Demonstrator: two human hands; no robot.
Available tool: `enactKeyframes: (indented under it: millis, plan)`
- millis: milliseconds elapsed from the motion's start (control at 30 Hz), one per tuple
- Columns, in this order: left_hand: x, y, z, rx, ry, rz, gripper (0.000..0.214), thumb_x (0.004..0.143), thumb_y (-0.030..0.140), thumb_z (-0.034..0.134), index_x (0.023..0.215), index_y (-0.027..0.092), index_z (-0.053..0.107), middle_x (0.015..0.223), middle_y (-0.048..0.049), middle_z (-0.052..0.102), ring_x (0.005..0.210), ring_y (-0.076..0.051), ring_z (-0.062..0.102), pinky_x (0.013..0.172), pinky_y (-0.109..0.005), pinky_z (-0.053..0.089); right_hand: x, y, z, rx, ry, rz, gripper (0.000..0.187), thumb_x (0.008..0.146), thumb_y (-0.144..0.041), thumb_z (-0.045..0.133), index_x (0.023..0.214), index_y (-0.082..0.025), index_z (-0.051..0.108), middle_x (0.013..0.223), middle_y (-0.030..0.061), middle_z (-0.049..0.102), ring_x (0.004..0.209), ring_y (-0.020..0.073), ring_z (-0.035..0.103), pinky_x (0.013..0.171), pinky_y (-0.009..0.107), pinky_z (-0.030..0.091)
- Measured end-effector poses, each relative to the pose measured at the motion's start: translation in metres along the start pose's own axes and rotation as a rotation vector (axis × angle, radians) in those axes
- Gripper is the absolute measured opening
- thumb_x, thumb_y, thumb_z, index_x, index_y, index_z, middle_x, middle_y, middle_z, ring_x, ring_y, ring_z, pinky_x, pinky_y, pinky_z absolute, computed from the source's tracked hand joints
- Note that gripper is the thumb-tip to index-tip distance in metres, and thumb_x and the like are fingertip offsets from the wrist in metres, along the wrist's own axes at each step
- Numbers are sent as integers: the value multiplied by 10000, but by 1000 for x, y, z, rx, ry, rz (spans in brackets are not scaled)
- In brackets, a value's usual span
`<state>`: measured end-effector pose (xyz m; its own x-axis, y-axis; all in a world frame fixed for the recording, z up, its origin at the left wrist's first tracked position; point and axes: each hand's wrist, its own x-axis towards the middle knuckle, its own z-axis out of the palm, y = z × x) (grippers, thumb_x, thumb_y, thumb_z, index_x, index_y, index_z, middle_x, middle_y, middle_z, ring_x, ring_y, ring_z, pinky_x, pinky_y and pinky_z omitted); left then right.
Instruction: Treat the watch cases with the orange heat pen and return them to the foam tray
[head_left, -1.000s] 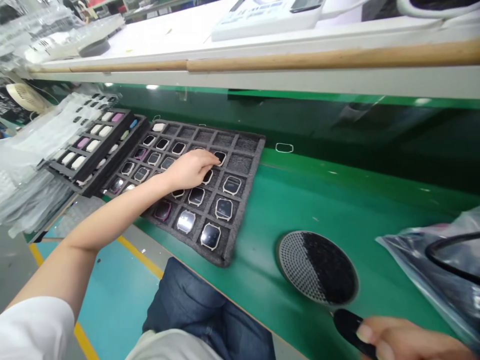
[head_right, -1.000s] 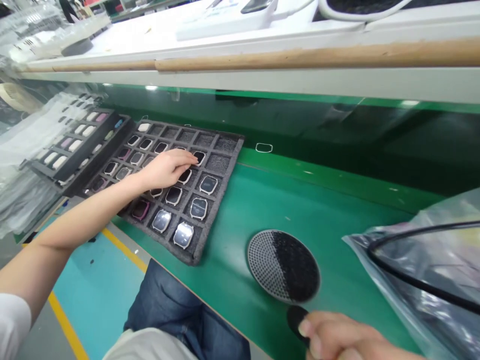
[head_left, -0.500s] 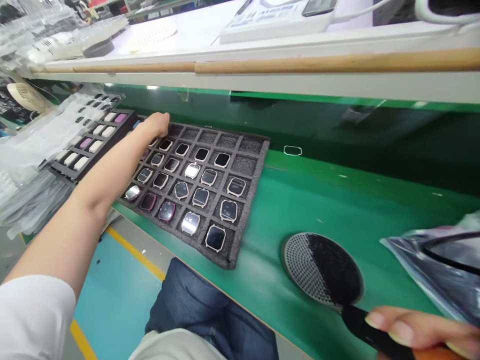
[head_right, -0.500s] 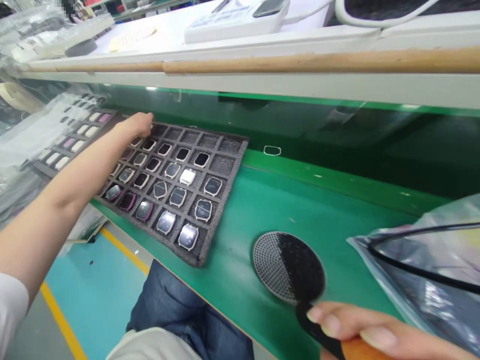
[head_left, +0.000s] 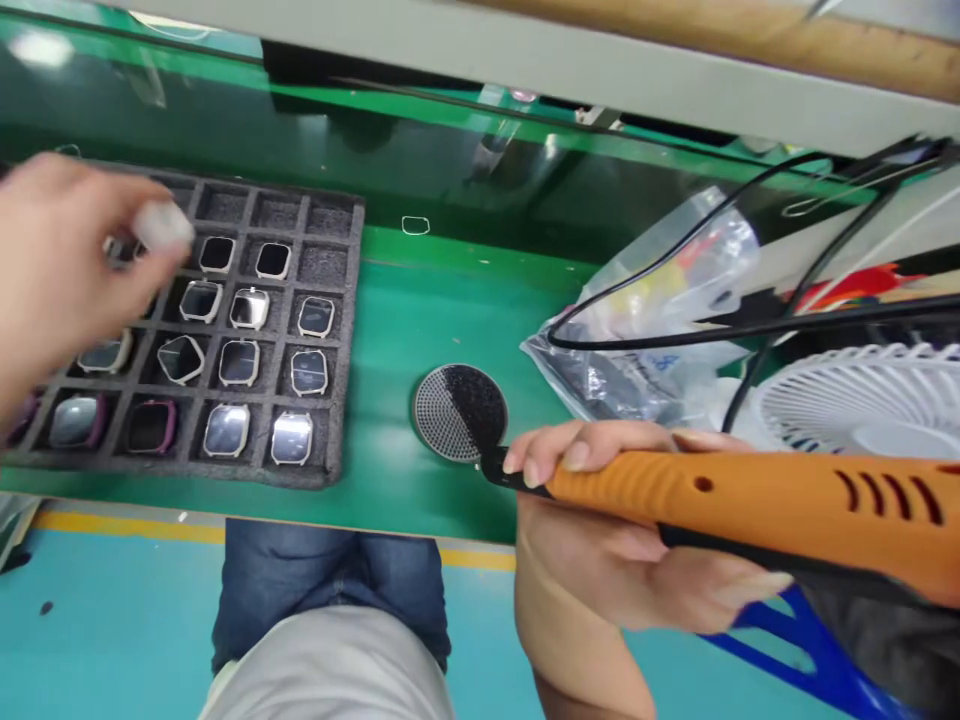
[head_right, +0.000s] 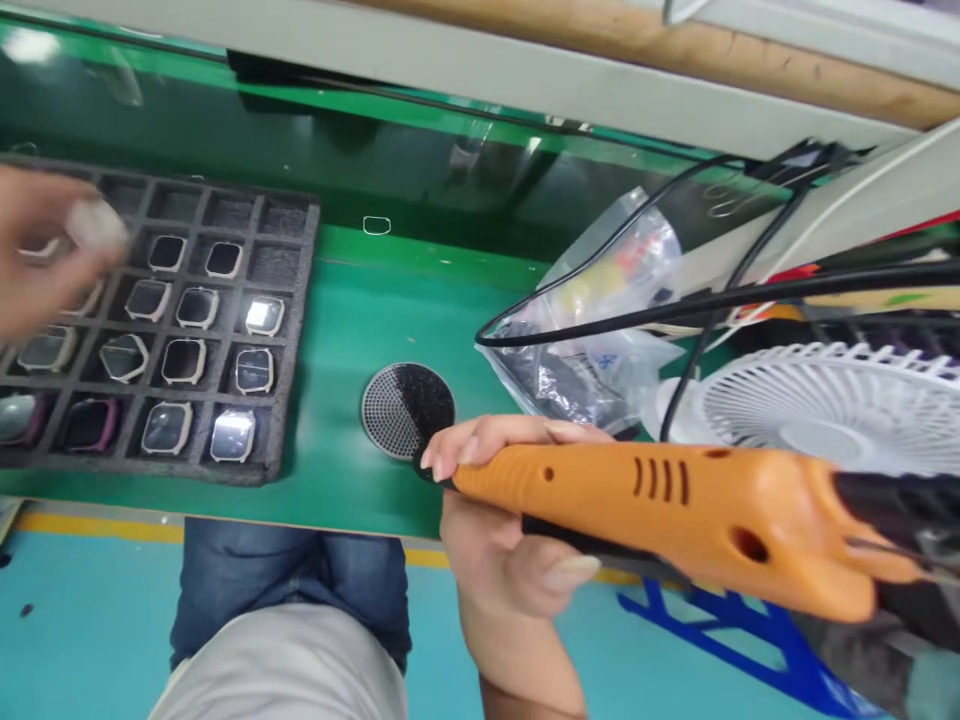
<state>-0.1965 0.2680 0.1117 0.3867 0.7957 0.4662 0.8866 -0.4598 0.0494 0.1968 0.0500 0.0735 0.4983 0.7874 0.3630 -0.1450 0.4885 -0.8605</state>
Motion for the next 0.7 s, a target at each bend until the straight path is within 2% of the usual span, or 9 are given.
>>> enactKeyframes:
  millis: [67, 100, 133, 167, 233, 300, 400, 533, 700]
  plan:
    - [-47, 84, -12, -186, -161, 90, 560, 1138, 582, 601, 1409, 134, 800, 1391, -58, 787, 1293, -196, 728, 1156, -413, 587, -3, 3, 3, 1, 19, 3, 467, 936, -732, 834, 1262, -398, 811, 845, -57, 722, 573, 173, 641, 524, 370, 603]
    - [-70, 123, -14, -258, -220, 133, 474, 1150, 518, 618, 1399, 162, 807, 1363, -58, 797, 1202, -180, 743, 1071, -324, 634, -3, 5, 5, -1, 27, 6, 465, 930, -734, 839, 1253, -400, 816, 839, -60, 716, 573, 173, 638, 521, 366, 595]
    - [-90, 158, -13, -337, -254, 167, 338, 1149, 443, 640, 1312, 216, 829, 1299, -53, 815, 1116, -184, 754, 981, -280, 658, -4, 6, 6, -5, 34, 7, 461, 925, -733, 843, 1245, -402, 821, 836, -60, 715, 573, 173, 635, 519, 362, 587]
    - [-107, 187, -10, -405, -275, 216, 301, 1147, 356, 639, 1341, 221, 825, 1237, -49, 829, 1060, -197, 761, 932, -277, 666, -4, 6, 7, -11, 38, 13, 454, 922, -732, 846, 1235, -403, 825, 834, -60, 716, 575, 175, 634, 520, 363, 585]
    - [-129, 225, 3, -484, -268, 348, 273, 1116, 185, 621, 1305, 225, 813, 1166, -73, 841, 1030, -235, 776, 957, -349, 671, -5, 6, 7, -29, 40, 27, 434, 928, -722, 841, 1225, -406, 831, 834, -58, 719, 582, 179, 633, 530, 369, 586]
    - [-138, 242, 19, -508, -249, 430, 330, 1075, 86, 592, 1317, 186, 793, 1178, -124, 829, 1033, -276, 769, 1020, -464, 660, -7, 5, 5, -50, 38, 48, 430, 936, -718, 836, 1231, -405, 829, 844, -51, 725, 600, 190, 640, 549, 384, 593]
    - [-140, 244, 37, -484, -241, 418, 338, 1065, 74, 597, 1336, 152, 784, 1225, -151, 795, 1054, -302, 735, 1069, -539, 627, -11, 1, 2, -83, 33, 84, 442, 956, -733, 812, 1242, -396, 823, 857, -37, 724, 644, 216, 662, 583, 415, 600]
    - [-145, 243, 44, -507, -207, 374, 298, 1094, 162, 698, 1380, 178, 781, 1284, -120, 776, 1147, -301, 691, 1172, -530, 559, -15, -2, 1, -125, 51, 125, 479, 1008, -788, 710, 1271, -402, 812, 869, -33, 699, 682, 216, 654, 624, 421, 594]
    - [-151, 246, 45, -517, -213, 371, 318, 1086, 225, 776, 1400, 176, 775, 1309, -107, 778, 1176, -309, 685, 1196, -525, 531, -17, -5, 4, -163, 52, 128, 465, 995, -762, 747, 1260, -385, 810, 896, -27, 711, 721, 213, 653, 659, 431, 597]
